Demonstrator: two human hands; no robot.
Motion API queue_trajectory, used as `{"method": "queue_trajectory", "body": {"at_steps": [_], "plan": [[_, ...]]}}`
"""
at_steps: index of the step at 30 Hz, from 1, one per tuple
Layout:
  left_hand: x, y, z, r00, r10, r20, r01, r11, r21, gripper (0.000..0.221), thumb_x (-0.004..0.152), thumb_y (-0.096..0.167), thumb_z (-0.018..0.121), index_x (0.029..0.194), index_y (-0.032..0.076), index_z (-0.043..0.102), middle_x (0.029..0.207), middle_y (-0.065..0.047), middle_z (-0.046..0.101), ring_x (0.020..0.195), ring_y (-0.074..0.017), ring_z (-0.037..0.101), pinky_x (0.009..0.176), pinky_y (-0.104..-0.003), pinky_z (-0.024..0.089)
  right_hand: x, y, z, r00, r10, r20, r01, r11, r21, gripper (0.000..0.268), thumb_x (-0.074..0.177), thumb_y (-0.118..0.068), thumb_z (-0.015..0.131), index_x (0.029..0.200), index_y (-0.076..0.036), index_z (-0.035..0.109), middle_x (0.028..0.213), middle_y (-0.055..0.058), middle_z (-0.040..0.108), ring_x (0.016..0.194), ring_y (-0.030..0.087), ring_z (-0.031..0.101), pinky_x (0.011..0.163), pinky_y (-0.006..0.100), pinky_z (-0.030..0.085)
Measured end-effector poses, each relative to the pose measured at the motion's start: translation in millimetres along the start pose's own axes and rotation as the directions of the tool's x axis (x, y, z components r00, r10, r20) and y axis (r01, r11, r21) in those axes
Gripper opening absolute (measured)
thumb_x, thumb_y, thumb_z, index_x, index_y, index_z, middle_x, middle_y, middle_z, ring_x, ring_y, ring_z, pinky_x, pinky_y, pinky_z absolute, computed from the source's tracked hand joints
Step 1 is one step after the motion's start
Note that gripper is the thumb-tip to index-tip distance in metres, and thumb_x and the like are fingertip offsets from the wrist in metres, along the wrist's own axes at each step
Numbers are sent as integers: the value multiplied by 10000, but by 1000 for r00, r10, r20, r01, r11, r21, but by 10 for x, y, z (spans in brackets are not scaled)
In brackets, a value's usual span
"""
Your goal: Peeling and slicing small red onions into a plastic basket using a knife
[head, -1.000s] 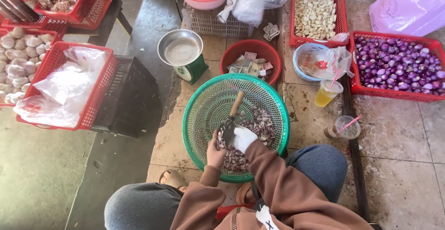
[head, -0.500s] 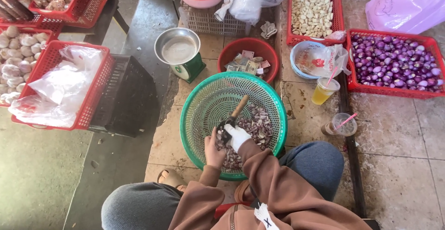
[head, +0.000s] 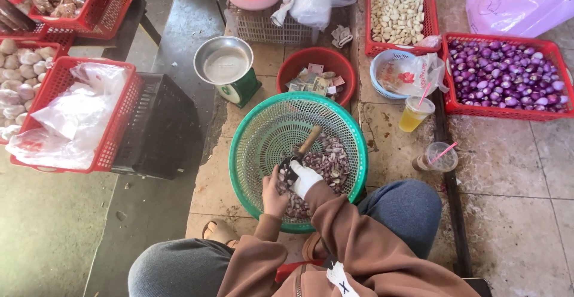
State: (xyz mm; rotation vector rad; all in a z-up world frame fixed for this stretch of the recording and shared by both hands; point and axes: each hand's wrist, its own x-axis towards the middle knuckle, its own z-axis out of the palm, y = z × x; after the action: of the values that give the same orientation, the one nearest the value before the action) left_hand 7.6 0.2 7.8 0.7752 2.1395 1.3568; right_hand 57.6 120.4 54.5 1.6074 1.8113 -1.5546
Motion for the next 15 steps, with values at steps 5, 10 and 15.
{"method": "queue_trajectory", "body": {"at_steps": [5, 10, 15], "plan": [[4, 58, -37, 999, 34, -23, -32, 998, 62, 976, 653, -176, 511, 1566, 155, 419, 1048, -112, 513, 927, -287, 572, 898, -311, 479, -543, -167, -222, 993, 36, 109, -24, 994, -109, 889, 949, -848, 175, 1449, -231, 576, 1535, -15, 545, 1457, 163, 458, 1269, 429, 243], [47, -72, -45, 992, -14, -125, 21, 998, 59, 979, 663, -169, 533, 1577, 149, 389, 1075, -130, 513, 1002, -317, 579, 952, -350, 476, 18, 283, 16, 858, -435, -273, 247, 816, -522, 663, 912, -723, 348, 1069, -199, 721, 1073, 74, 710, 1065, 266, 655, 925, 511, 485], [76, -138, -116, 973, -92, -213, 103, 994, 38, 994, 688, -179, 521, 1606, 150, 329, 1110, -114, 469, 996, -272, 552, 984, -363, 448, 787, 275, -572, 809, -514, -284, 57, 550, -834, 361, 981, -547, 481, 1134, -319, 716, 1075, -11, 759, 1011, 243, 739, 886, 466, 550]]}}
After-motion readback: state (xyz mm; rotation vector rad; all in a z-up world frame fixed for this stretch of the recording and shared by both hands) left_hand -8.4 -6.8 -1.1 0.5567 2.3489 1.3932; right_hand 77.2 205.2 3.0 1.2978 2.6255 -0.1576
